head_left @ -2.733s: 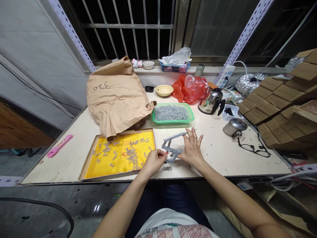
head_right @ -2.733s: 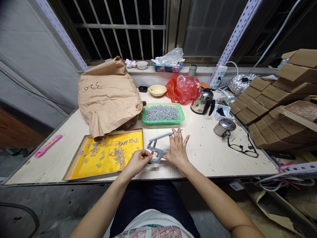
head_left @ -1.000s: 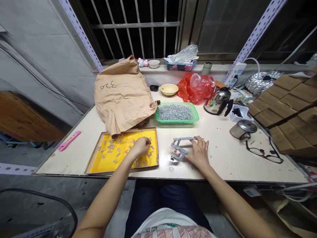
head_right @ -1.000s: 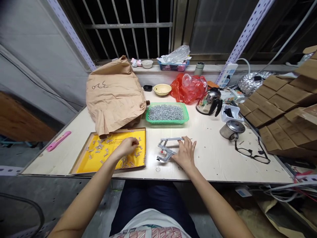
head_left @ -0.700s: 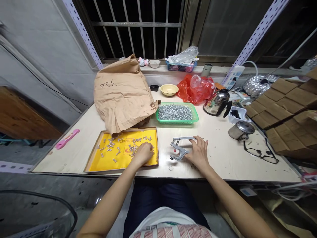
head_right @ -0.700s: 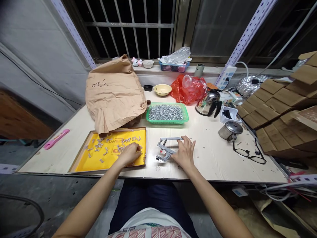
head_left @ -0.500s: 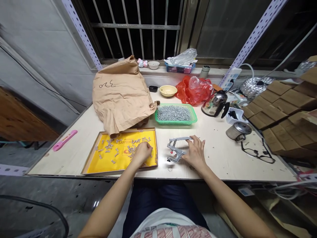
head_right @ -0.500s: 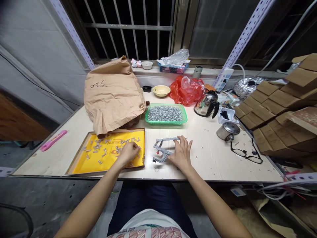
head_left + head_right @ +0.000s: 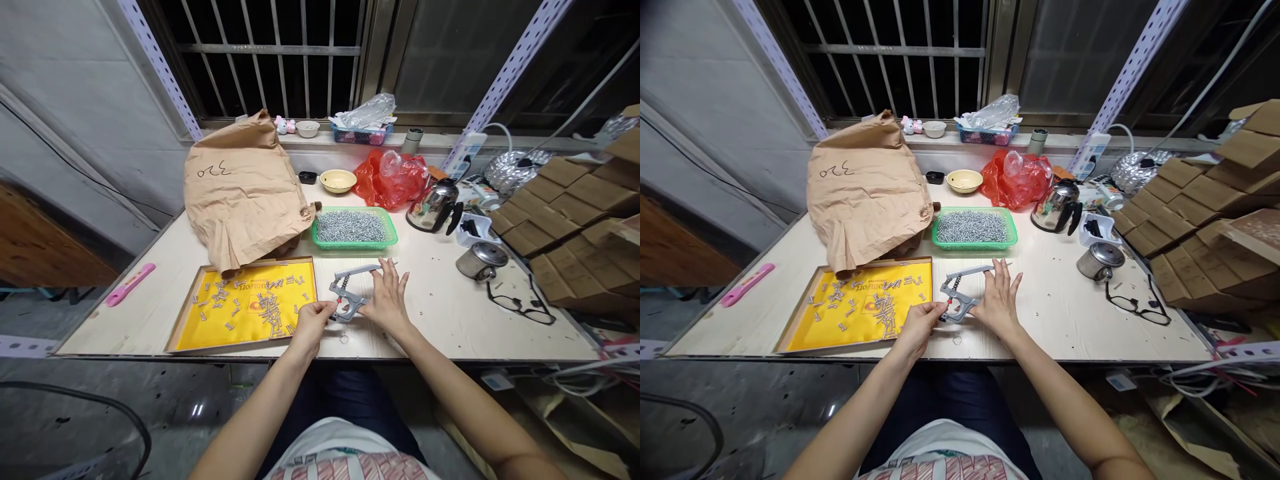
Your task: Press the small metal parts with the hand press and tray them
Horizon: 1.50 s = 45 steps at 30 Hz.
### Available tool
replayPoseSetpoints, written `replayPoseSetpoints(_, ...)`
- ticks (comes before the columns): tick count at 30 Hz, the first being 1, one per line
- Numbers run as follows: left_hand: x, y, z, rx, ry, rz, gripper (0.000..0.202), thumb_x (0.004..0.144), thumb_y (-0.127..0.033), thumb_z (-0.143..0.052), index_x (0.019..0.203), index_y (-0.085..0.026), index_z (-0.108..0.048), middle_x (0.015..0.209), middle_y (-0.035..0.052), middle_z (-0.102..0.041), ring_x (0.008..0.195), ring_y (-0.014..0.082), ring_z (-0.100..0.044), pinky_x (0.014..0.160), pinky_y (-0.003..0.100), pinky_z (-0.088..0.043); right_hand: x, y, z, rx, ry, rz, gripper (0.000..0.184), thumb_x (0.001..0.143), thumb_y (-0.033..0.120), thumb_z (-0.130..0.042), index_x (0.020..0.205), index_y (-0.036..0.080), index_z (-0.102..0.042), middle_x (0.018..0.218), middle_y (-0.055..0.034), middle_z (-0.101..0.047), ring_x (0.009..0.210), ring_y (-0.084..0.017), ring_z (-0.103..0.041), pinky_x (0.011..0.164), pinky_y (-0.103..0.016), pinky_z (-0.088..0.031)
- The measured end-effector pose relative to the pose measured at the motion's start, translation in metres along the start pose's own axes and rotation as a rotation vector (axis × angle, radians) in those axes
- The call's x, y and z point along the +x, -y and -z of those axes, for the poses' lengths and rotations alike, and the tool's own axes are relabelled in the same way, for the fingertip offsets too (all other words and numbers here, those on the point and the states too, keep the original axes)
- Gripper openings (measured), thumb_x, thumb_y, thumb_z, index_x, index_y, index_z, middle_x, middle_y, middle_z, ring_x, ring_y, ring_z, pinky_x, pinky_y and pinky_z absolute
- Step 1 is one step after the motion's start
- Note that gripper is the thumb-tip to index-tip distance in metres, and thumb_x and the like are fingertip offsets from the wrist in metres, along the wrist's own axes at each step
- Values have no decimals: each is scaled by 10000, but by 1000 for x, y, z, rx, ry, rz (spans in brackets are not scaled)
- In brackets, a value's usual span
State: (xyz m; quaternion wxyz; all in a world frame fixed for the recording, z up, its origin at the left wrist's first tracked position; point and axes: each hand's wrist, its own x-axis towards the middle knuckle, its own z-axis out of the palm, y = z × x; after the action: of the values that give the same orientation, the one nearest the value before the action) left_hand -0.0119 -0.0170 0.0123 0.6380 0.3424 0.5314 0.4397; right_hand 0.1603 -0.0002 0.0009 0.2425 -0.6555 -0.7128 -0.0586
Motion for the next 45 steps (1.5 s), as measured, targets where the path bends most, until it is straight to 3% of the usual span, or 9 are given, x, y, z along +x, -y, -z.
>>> replayPoseSetpoints(11, -6, -8, 6, 240, 16, -58, 145, 583, -260, -673, 602, -118, -652, 572, 16, -610, 517, 92, -492, 515, 208, -365, -3, 4, 3, -23, 24, 31, 722, 692, 631, -457, 1175, 99, -396, 1383, -229, -250, 1315, -363, -119, 984, -661, -37)
replayPoseSetpoints(16, -11, -13, 5, 202, 8, -48, 161, 582, -270, -684, 605, -117, -639, 574, 12, -596, 523, 82, -478, 514, 201, -357, 1, 4, 9, -35, -50, 68, 540, 717, 553, -473, 1066, 142, -489, 1230, -180, -443, 1200, -335, -334, 997, -587, -153)
replayPoseSetpoints(19, -13, -16, 6, 122, -4, -48, 252, 572, -325, -715, 704, -122, -644, 617, 6, -593, 531, 72, -465, 491, 188, -333, 1, 2, 8, -47, -14, 63, 363, 702, 510, -518, 841, 175, -532, 897, -107, -585, 873, -238, -522, 770, -367, -390)
replayPoseSetpoints(22, -12, -16, 9, 69, -9, -55, 328, 606, -420, -693, 756, -132, -642, 614, -3, -567, 528, 67, -447, 464, 179, -295, -1, 0, 1, -89, 65, 60, 329, 707, 502, -517, 773, 180, -507, 610, -22, -550, 564, -152, -485, 511, -248, -284)
replayPoseSetpoints(25, -8, -13, 12, 104, 10, -28, 367, 638, -487, -646, 662, -122, -634, 559, 0, -537, 502, 68, -429, 457, 186, -278, -2, -1, -6, -117, 90, 111, 294, 720, 475, -508, 741, 182, -511, 542, -3, -528, 508, -135, -459, 488, -239, -222)
replayPoseSetpoints(31, -2, -14, 12, 198, 109, 87, 299, 567, -398, -700, 535, -110, -625, 445, -13, -471, 408, 47, -328, 416, 204, -214, 6, 0, 2, -117, 20, 131, 246, 714, 426, -529, 719, 181, -551, 848, -89, -593, 841, -209, -502, 752, -325, -360)
replayPoseSetpoints(34, 1, -17, 6, 222, 98, 54, 202, 545, -307, -704, 545, -113, -645, 427, -17, -477, 401, 47, -324, 419, 203, -231, 7, 1, 8, -83, -25, 102, 428, 712, 514, -512, 945, 160, -567, 1115, -127, -519, 1064, -266, -421, 998, -489, -208)
replayPoseSetpoints(40, 23, -16, -12, 274, -8, -54, 102, 530, -222, -650, 528, -120, -640, 472, -1, -549, 439, 70, -407, 458, 206, -297, -2, -14, 5, -88, 23, -129, 678, 697, 642, -438, 1101, 102, -512, 1246, -198, -409, 1200, -344, -296, 976, -647, -100)
replayPoseSetpoints(45, 84, -44, -26, 374, -121, -236, 168, 571, -283, -641, 570, -116, -638, 502, 4, -553, 505, 103, -462, 537, 230, -360, -13, -38, 6, -129, 46, -219, 728, 668, 666, -448, 1082, 73, -528, 1251, -227, -397, 1224, -362, -263, 969, -659, -81)
